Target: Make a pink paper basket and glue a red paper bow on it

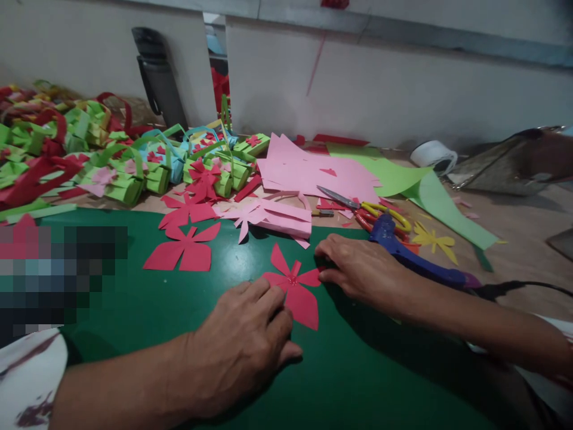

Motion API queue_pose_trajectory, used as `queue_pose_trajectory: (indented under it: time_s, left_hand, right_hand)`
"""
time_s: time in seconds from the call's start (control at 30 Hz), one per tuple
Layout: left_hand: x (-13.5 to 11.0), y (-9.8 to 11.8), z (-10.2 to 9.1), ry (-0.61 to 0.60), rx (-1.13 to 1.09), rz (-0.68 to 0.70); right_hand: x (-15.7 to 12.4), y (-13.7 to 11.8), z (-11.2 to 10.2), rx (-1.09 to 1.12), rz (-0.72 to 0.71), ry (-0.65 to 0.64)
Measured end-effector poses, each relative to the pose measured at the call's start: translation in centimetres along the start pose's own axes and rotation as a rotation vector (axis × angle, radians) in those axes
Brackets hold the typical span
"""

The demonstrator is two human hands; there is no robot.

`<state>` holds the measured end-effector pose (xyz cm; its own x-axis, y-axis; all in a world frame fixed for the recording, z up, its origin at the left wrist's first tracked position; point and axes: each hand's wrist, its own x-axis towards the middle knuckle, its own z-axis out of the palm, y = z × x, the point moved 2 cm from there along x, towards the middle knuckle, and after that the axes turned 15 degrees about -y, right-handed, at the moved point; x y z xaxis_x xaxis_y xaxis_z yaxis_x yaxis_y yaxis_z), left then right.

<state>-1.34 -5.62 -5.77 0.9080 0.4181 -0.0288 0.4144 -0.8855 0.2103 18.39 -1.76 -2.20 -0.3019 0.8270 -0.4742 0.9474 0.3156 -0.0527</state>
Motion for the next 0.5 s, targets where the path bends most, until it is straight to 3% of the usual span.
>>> queue_pose_trajectory:
  time_s: [0.17,0.33,0.5]
  left_hand:
    - [-0.07,0.03,0.16,0.009,-0.011,0.013]
    - [0.01,0.01,0.28,0.023,-0.007,0.012]
    - [0.09,-0.04,0.13,0.037,0.006,0.014]
  right_hand:
    - [0.29,-0.70,0.20,-0.003,-0.020,-0.051]
    - [0.15,-0.72,0.07,-0.018,0.001,-0.012]
    - [0.28,-1.02,0.17,0.006,-0.008,-0.077]
